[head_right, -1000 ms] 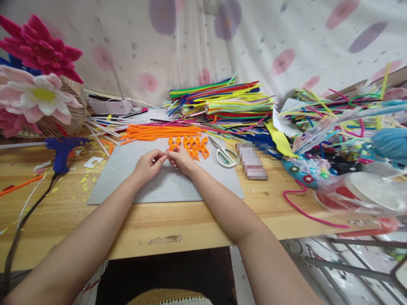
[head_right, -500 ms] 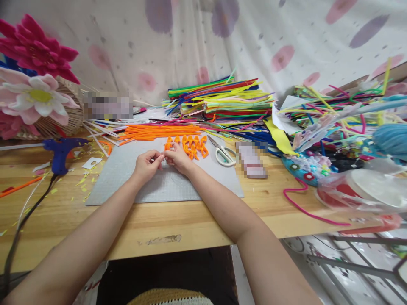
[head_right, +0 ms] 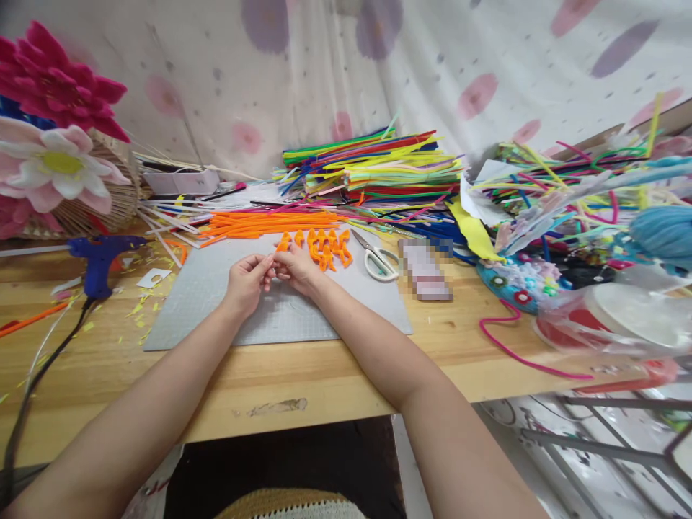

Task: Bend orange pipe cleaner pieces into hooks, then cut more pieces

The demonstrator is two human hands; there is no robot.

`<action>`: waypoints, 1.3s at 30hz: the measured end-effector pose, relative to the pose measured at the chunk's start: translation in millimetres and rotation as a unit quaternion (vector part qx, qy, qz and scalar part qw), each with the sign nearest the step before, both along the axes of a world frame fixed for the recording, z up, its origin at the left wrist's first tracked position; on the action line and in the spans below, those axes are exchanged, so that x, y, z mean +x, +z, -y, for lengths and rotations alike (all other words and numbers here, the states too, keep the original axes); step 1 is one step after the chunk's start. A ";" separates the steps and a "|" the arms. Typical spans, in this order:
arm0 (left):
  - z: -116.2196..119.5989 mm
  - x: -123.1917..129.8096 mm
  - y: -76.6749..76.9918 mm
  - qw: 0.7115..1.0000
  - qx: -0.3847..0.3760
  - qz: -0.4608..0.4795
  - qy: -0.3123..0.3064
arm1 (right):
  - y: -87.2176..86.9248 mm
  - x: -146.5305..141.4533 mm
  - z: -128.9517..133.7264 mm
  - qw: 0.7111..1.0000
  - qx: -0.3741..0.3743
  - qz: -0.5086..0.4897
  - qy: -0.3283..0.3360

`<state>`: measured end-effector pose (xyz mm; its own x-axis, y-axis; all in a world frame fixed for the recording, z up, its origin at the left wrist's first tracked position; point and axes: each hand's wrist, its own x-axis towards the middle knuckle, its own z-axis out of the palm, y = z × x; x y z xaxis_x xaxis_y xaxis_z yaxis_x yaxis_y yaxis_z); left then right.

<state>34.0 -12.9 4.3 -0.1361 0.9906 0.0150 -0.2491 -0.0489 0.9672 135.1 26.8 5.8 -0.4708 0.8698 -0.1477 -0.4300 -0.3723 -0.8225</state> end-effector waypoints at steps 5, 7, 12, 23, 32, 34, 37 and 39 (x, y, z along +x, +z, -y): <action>1.1 2.5 -0.4 0.999 0.032 -0.020 0.018 | 0.3 -1.5 0.8 0.997 -0.058 -0.039 0.023; -0.4 2.5 -1.1 0.998 0.043 -0.032 0.013 | -0.5 -1.2 0.6 0.997 -0.055 -0.049 0.024; -7.9 -3.1 0.0 0.996 0.051 -0.066 -0.036 | -1.0 -1.7 1.3 0.999 -0.016 -0.020 -0.032; -18.0 -45.9 2.8 1.000 0.006 -0.022 0.003 | -5.0 5.3 3.0 0.966 0.189 0.169 0.047; -15.8 -38.3 2.5 0.996 -0.018 -0.074 -0.046 | -9.5 5.3 4.0 0.939 0.265 0.211 0.059; -16.6 -40.1 1.4 0.996 -0.018 -0.068 -0.051 | -9.8 6.8 3.4 0.934 0.278 0.215 0.069; -17.5 -40.8 -0.3 0.995 -0.015 -0.076 -0.057 | -10.7 8.6 2.9 0.925 0.309 0.217 0.047; -17.3 -39.4 -0.9 0.995 -0.004 -0.084 -0.053 | -11.4 9.1 3.0 0.920 0.326 0.218 0.011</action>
